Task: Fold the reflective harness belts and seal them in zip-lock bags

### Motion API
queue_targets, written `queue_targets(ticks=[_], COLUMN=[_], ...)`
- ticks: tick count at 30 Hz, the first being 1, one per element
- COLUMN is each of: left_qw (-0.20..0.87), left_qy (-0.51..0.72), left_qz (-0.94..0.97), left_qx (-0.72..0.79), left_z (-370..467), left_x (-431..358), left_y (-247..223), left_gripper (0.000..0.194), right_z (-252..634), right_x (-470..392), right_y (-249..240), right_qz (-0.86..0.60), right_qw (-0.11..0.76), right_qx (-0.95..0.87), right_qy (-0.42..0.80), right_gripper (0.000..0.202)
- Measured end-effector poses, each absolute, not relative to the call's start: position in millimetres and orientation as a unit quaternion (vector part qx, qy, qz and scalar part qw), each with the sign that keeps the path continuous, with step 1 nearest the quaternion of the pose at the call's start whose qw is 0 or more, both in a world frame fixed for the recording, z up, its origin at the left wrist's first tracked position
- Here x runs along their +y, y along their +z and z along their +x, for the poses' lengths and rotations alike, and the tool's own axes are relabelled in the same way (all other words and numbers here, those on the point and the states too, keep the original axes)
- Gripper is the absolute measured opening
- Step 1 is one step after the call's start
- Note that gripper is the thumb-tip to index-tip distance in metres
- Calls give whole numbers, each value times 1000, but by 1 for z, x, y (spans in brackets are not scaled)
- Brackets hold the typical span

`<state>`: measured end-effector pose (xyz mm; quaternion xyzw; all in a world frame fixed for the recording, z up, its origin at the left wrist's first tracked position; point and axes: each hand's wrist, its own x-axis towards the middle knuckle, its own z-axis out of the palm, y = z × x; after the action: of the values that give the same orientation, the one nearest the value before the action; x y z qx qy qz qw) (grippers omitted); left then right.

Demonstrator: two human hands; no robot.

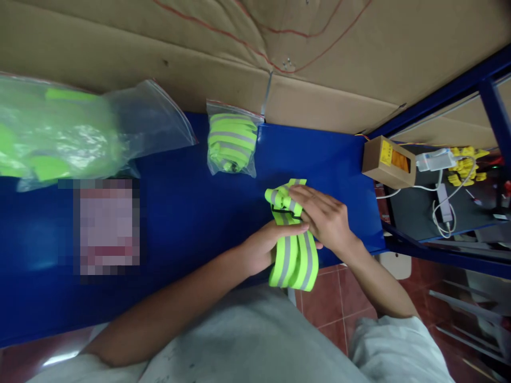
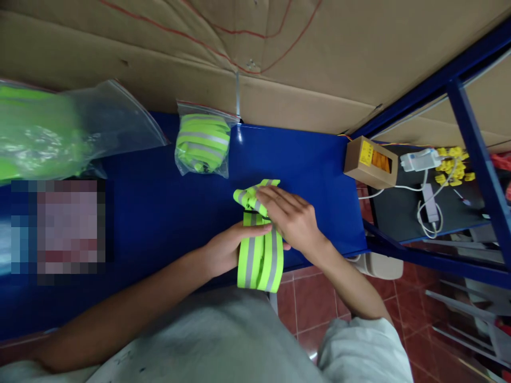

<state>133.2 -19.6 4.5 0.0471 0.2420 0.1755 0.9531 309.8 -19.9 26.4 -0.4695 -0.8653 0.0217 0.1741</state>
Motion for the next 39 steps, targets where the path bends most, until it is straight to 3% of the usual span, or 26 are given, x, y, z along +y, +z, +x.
queue_targets(ticks=[5,8,12,17,21,25,27,29,31,34,36,39], left_qw=[945,940,931,920,918,903,890,886,891,903,910,916], left_qy=[161,161,215,207,189,211,217,207,191,194,215,264], left_qz=[17,-14,18,58,98,154,199,239,268,273,237,127], left_qx=[283,300,294,327,336,342,348,340,311,268,263,275], left_z=[133,131,131,134,135,134,131,128,123,119,120,127], left_x=[-17,-15,-14,-23,-26,-27,-28,-27,-26,-22,-19,-13], left_y=[-6,-12,-12,-17,-18,-14,-12,-12,-13,-18,-22,-25], left_gripper=[28,27,42,47,58,62,64,65,62,48,38,25], right_z=[310,310,317,329,323,312,312,315,320,324,321,309], right_x=[-27,-33,-40,-31,-20,-12,-7,0,5,4,-2,-15], right_y=[14,19,34,47,49,46,45,46,48,51,52,48], right_qz=[-439,-444,-406,-393,-424,-509,-553,-566,-537,-474,-480,-495], right_qw=[123,95,55,71,154,198,194,181,141,67,65,97], right_qx=[-890,-883,-871,-841,-812,-762,-753,-760,-767,-750,-766,-824], right_qy=[9,118,271,366,371,348,299,264,321,456,423,258], right_gripper=[47,55,71,54,31,25,31,53,66,53,46,46])
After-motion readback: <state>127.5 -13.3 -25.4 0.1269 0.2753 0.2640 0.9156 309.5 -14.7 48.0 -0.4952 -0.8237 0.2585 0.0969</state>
